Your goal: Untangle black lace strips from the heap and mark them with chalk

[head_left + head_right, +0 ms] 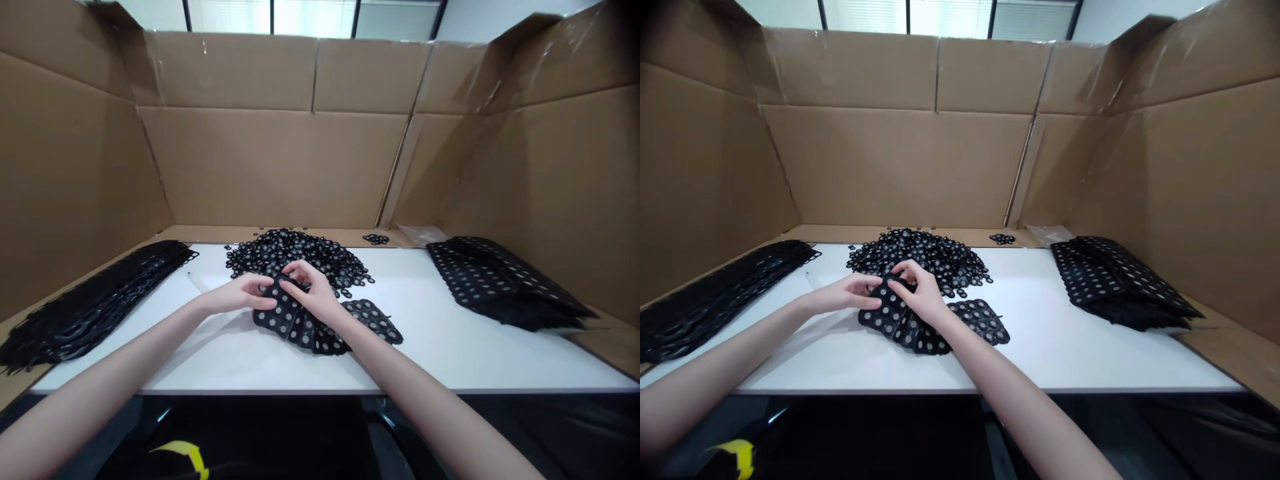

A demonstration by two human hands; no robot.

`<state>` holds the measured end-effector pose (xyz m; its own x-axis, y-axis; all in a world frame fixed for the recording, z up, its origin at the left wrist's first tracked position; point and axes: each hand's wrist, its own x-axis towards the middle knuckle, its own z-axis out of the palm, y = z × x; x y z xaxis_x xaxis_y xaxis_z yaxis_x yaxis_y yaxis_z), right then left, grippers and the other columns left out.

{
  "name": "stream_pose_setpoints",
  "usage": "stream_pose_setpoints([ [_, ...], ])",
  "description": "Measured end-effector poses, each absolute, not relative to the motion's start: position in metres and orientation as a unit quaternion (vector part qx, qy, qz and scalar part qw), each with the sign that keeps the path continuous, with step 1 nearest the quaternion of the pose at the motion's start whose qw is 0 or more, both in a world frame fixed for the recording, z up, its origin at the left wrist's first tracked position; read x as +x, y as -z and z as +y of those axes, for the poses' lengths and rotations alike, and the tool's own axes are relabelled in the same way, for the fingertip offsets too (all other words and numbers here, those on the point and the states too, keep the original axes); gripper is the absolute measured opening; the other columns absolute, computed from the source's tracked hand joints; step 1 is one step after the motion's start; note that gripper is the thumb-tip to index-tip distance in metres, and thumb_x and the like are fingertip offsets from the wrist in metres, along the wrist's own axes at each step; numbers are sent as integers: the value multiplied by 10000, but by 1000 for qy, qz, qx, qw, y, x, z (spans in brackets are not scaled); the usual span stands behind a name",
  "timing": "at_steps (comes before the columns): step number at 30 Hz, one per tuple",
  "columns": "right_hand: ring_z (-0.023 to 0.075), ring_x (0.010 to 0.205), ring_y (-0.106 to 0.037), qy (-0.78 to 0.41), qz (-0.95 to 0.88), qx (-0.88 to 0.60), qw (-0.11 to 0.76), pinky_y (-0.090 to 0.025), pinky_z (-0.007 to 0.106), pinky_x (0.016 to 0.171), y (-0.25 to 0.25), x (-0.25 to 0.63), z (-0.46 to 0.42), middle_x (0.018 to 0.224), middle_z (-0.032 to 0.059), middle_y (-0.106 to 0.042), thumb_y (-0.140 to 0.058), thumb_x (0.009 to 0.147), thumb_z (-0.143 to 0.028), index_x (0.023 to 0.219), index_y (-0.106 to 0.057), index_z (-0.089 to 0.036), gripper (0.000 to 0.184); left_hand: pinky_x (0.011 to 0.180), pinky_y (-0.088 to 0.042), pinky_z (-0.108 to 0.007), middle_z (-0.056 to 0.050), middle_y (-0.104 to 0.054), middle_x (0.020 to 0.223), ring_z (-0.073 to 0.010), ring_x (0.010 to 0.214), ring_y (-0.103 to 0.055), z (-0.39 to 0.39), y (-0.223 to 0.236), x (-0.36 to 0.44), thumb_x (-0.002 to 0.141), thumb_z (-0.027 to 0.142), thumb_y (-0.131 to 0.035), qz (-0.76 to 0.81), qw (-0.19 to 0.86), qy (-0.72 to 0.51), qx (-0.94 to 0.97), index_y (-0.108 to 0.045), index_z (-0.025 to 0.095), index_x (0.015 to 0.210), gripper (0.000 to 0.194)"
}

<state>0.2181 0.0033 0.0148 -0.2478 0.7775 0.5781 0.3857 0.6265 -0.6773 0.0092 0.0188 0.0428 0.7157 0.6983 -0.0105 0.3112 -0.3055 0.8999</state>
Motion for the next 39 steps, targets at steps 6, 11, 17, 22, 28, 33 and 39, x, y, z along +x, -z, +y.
stream_pose_setpoints([
  [6,196,776,-539,29,-739,-327,588,-407,375,767,-43,212,-34,784,49,-605,-499,807,-218,828,-577,-220,81,495,-365,-202,12,-550,658,-92,554,-504,34,-57,40,662,258,-732,309,591,-322,672,-585,124,751,218],
  [11,131,574,-494,-63,-890,-88,443,-396,298,593,-41,173,-75,599,-10,-551,-516,780,-245,781,-591,-227,77,554,-443,-224,-16,-608,680,-95,575,-566,41,-99,68,675,173,-705,282,624,-407,605,-620,99,785,157],
  [17,120,709,-542,-443,-727,-251,461,-441,258,630,-20,187,-32,1020,59,-604,-631,757,-415,1268,-441,-234,575,678,-505,-285,-35,-645,770,-118,667,-621,32,-138,79,728,151,-650,209,555,-496,634,-626,97,861,145],
  [22,192,879,-585,-581,-579,-278,500,-463,307,687,-23,233,13,1290,122,-527,-640,694,-571,1325,-371,-270,749,797,-511,-361,-38,-647,821,-169,788,-649,16,-158,54,741,157,-630,242,471,-528,664,-632,90,897,170],
  [28,269,1037,-565,-648,-500,-298,492,-468,356,739,-43,256,30,1216,129,-596,-275,749,-812,1007,-631,-193,760,690,-516,-312,-42,-646,819,-158,701,-630,-11,-152,13,691,194,-686,323,452,-503,663,-610,112,928,262],
  [33,209,934,-601,-618,-394,-368,573,-454,310,729,-27,247,55,940,37,-691,-536,789,-586,888,-629,-234,378,577,-487,-250,-48,-657,841,-164,692,-620,-42,-121,-10,694,279,-710,409,485,-385,670,-587,159,957,314],
  [39,219,855,-612,-559,-479,-386,555,-451,311,737,-6,227,57,862,53,-699,-703,654,-547,808,-637,-189,395,610,-479,-247,-44,-687,848,-180,738,-642,-54,-101,-22,763,439,-629,437,549,-102,705,-609,175,879,289],
])
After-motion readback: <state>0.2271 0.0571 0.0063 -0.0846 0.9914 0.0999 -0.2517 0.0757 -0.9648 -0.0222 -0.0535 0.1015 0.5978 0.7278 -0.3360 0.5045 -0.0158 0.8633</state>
